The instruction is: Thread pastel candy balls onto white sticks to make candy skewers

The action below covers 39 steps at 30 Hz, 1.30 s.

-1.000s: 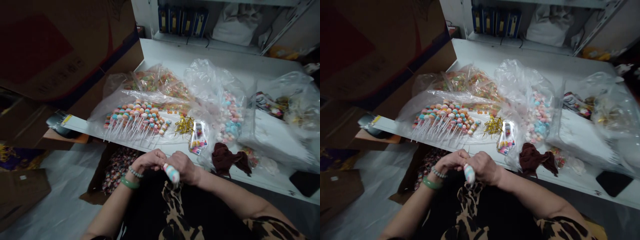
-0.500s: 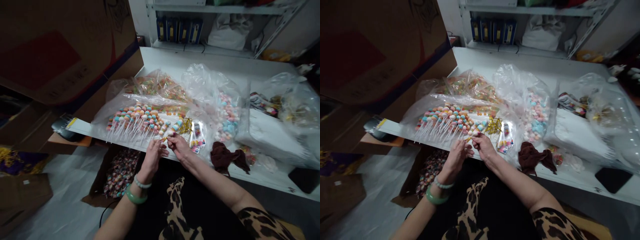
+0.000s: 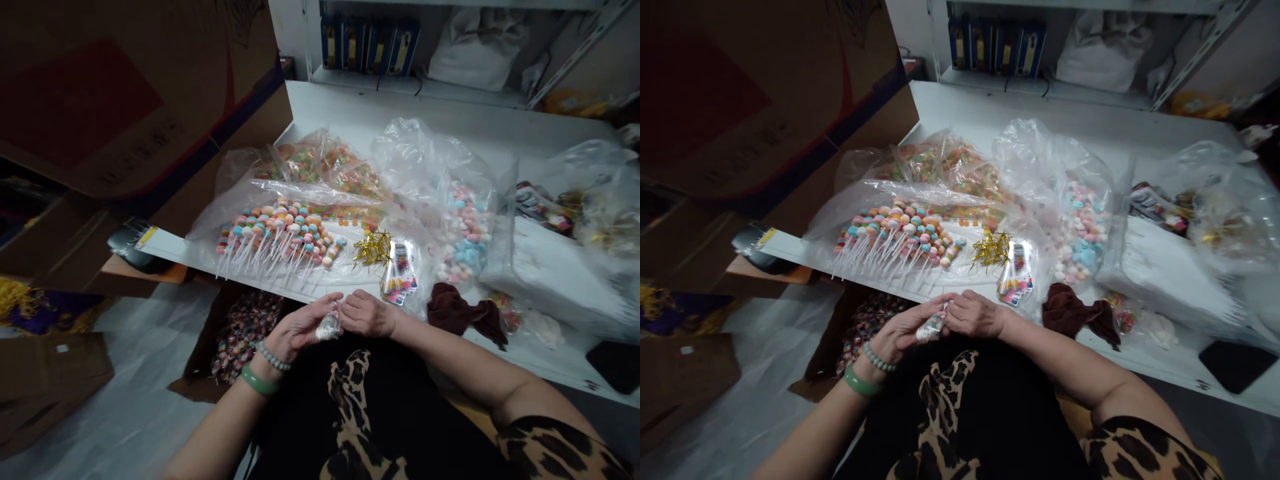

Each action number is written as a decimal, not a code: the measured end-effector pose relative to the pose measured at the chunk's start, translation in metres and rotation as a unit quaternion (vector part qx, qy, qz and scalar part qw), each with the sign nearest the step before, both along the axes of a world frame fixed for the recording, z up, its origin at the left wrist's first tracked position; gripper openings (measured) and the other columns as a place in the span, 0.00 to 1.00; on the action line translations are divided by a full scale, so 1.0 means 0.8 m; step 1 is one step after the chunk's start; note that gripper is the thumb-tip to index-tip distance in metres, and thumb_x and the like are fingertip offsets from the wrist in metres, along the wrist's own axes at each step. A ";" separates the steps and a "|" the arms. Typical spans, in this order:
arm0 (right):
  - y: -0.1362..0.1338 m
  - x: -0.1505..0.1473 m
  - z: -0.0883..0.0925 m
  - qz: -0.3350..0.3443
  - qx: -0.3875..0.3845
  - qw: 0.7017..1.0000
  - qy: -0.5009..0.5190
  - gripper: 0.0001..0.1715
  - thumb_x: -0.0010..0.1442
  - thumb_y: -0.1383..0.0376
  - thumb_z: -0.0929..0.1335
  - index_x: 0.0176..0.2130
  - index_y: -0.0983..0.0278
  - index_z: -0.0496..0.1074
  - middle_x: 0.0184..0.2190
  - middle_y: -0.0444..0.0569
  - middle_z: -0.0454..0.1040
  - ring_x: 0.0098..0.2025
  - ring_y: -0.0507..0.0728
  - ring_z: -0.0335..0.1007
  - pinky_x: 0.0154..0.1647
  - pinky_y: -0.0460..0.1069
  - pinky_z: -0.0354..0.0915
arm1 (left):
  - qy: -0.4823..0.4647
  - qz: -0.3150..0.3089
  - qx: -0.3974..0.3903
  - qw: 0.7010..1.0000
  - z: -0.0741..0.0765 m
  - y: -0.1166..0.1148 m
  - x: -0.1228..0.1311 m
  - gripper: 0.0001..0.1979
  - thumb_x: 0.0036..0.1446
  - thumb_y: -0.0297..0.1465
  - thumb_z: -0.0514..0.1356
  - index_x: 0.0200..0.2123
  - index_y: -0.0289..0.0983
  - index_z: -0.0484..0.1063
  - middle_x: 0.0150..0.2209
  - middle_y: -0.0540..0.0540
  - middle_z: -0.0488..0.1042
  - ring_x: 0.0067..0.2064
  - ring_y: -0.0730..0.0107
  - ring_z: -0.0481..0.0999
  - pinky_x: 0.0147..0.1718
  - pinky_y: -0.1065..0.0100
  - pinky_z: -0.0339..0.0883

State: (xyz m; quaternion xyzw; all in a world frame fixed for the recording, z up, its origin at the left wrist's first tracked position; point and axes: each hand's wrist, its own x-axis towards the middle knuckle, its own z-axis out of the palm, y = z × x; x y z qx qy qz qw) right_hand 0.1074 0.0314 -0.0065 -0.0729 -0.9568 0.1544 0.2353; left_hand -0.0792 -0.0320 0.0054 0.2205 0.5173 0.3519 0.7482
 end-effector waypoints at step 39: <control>-0.025 0.023 -0.009 -0.503 -0.373 0.759 -0.178 0.12 0.63 0.70 0.59 0.39 0.62 0.70 0.24 0.45 0.74 0.29 0.54 0.70 0.31 0.46 0.54 | 0.715 -0.335 0.265 0.553 0.009 0.228 0.061 0.15 0.58 0.21 0.49 0.39 0.28 0.76 0.45 0.29 0.73 0.44 0.53 0.75 0.35 0.63 0.64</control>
